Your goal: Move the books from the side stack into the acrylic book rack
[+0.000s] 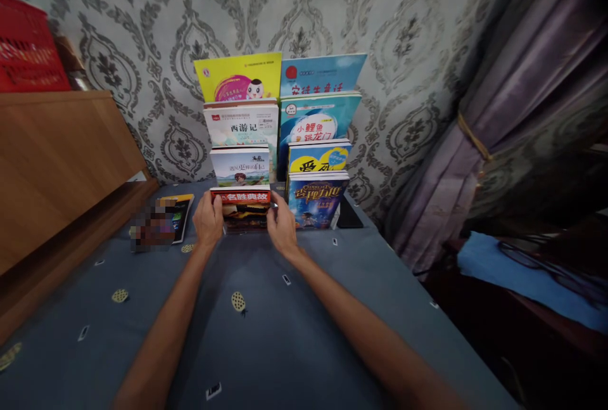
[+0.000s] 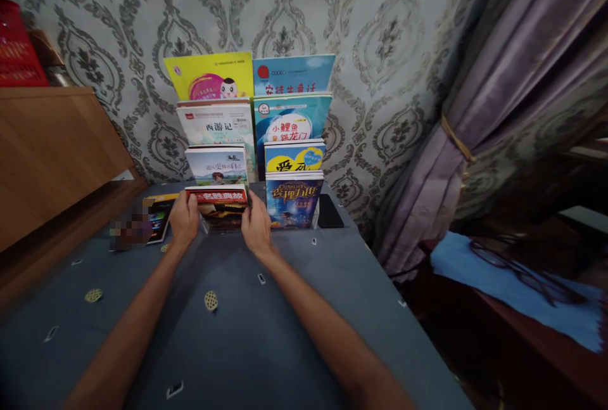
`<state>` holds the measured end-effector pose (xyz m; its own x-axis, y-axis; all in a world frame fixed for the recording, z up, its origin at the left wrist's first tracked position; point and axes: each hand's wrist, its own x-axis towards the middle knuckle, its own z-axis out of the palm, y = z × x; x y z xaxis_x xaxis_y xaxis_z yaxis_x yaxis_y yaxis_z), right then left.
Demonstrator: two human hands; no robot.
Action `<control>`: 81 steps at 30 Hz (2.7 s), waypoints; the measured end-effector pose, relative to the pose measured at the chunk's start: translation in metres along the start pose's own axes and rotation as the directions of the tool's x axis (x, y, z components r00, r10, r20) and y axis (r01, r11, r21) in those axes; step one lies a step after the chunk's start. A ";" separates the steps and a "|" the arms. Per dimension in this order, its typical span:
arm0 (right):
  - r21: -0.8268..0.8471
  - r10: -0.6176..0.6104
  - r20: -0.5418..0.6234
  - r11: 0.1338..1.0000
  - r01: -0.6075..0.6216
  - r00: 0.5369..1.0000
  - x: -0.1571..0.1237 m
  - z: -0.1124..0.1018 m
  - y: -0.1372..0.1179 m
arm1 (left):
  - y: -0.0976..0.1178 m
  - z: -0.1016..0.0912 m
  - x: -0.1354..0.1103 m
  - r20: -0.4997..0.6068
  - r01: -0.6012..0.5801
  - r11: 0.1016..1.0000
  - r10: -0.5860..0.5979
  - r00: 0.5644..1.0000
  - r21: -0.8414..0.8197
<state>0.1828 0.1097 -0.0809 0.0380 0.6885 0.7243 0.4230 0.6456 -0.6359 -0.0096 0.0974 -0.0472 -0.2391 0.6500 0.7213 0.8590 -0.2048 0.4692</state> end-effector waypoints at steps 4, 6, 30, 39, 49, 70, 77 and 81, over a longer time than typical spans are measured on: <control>0.006 -0.007 -0.006 1.000 0.007 1.000 0.005 -0.007 -0.010 | 0.002 -0.002 -0.001 -0.011 -0.022 0.997 0.021 1.000 -0.077; 0.006 -0.010 -0.016 1.000 0.011 1.000 0.007 -0.009 -0.014 | 0.002 -0.003 -0.002 -0.013 -0.041 0.994 0.039 0.999 -0.099; 0.149 -0.128 -0.144 0.977 0.149 0.981 0.023 -0.054 -0.094 | -0.094 -0.024 -0.011 0.189 0.218 0.736 -0.427 0.884 0.641; 0.209 -0.309 0.056 0.934 0.291 0.949 -0.008 -0.036 -0.117 | -0.119 -0.040 -0.002 0.413 0.036 0.653 -0.520 0.747 0.756; 0.153 -0.394 0.673 0.902 0.404 0.626 -0.094 -0.025 -0.073 | -0.110 -0.089 -0.030 0.587 -0.154 0.686 -0.458 0.667 0.711; 0.201 -0.292 0.530 0.955 0.216 0.796 -0.112 -0.033 -0.051 | -0.068 -0.166 -0.122 0.819 -0.279 0.854 -0.253 0.515 0.439; 0.288 -0.364 0.439 0.923 0.256 0.822 -0.114 -0.035 -0.062 | -0.048 -0.159 -0.126 0.882 -0.302 0.930 -0.046 0.468 0.209; 0.297 -0.354 0.428 0.924 0.241 0.832 -0.112 -0.038 -0.064 | -0.026 -0.143 -0.119 0.916 -0.340 0.934 0.041 0.399 0.106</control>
<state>0.1858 -0.0209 -0.1109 -0.5053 0.4854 0.7135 0.1309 0.8604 -0.4925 -0.0687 -0.0792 -0.0725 0.3546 0.9214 -0.1590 0.9320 -0.3348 0.1387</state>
